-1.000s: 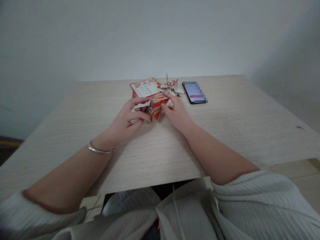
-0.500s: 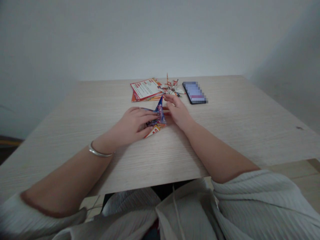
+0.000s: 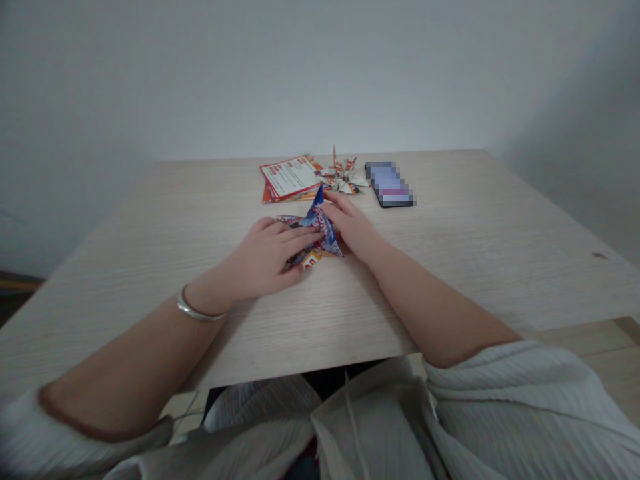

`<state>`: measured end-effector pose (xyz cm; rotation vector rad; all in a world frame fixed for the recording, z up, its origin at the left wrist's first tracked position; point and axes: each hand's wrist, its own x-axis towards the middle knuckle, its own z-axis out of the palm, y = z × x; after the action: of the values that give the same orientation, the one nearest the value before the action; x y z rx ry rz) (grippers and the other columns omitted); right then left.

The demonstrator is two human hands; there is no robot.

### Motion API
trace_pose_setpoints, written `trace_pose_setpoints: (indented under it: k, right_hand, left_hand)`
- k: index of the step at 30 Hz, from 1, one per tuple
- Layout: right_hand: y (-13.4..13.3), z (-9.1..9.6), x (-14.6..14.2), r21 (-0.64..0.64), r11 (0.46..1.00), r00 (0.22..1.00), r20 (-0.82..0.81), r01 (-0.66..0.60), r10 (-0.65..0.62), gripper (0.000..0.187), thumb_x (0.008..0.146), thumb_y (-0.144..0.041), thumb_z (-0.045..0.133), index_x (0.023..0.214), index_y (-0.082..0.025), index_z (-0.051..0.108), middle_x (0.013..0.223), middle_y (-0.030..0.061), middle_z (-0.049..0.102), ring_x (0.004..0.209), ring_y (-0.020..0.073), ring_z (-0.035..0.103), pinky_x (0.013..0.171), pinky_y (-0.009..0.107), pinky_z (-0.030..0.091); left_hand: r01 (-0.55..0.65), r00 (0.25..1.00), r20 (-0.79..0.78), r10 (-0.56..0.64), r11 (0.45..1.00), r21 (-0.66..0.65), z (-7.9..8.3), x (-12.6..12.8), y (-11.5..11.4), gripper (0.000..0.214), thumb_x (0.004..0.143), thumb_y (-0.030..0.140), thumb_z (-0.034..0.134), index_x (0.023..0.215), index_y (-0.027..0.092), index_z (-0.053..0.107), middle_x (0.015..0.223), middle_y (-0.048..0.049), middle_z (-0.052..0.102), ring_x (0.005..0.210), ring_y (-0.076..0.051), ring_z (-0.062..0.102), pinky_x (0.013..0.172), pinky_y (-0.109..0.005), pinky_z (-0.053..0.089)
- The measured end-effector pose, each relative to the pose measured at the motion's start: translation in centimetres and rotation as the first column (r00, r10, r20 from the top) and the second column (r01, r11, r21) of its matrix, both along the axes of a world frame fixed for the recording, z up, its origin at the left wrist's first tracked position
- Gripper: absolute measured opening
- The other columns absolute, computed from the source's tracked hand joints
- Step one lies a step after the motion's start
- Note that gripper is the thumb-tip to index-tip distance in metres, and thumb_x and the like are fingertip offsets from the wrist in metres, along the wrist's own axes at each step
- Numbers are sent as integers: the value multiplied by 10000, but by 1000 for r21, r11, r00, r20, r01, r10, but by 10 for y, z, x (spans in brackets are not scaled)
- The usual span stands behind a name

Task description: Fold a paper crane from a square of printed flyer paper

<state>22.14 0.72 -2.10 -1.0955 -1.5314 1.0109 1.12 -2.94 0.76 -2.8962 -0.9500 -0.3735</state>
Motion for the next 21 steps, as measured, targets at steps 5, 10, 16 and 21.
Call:
trace_pose_setpoints:
  k: [5, 10, 16, 21]
  right_hand:
    - [-1, 5, 0, -231, 971, 996, -74, -56, 39, 295, 820, -317, 640, 1093, -266, 739, 1107, 14, 789, 1050, 241, 725, 1006, 482, 574]
    - [-2, 7, -2, -244, 965, 994, -72, -92, 76, 243, 795, -283, 668, 1033, -250, 698, 1060, 26, 787, 969, 212, 731, 927, 435, 597]
    - [0, 3, 4, -200, 978, 981, 194, 52, -13, 159, 851, -375, 659, 774, -236, 662, 763, 2, 719, 697, 182, 648, 688, 347, 561]
    - [3, 2, 13, -159, 987, 976, 206, -37, 70, 186, 848, -243, 599, 800, -232, 778, 819, 3, 774, 754, 178, 671, 727, 321, 551]
  left_hand:
    - [-31, 999, -18, 31, 999, -10, 4, 0, -2, 482, 1017, 489, 463, 1348, 213, 679, 1325, -85, 727, 1053, -316, 678, 881, -479, 401]
    - [-1, 1000, -23, 0, 1000, -4, 5, -1, -4, 534, 1030, 543, 428, 1341, 197, 690, 1440, -93, 657, 1085, -324, 651, 893, -480, 411]
    - [-22, 999, -43, 19, 998, -60, 2, -1, -1, 535, 1004, 518, 488, 1391, 190, 658, 1374, -117, 687, 1150, -336, 624, 989, -510, 429]
    - [-65, 997, -40, 60, 985, -157, 1, -2, 0, 530, 1007, 499, 496, 1411, 187, 639, 1404, -145, 642, 1219, -343, 605, 1064, -533, 442]
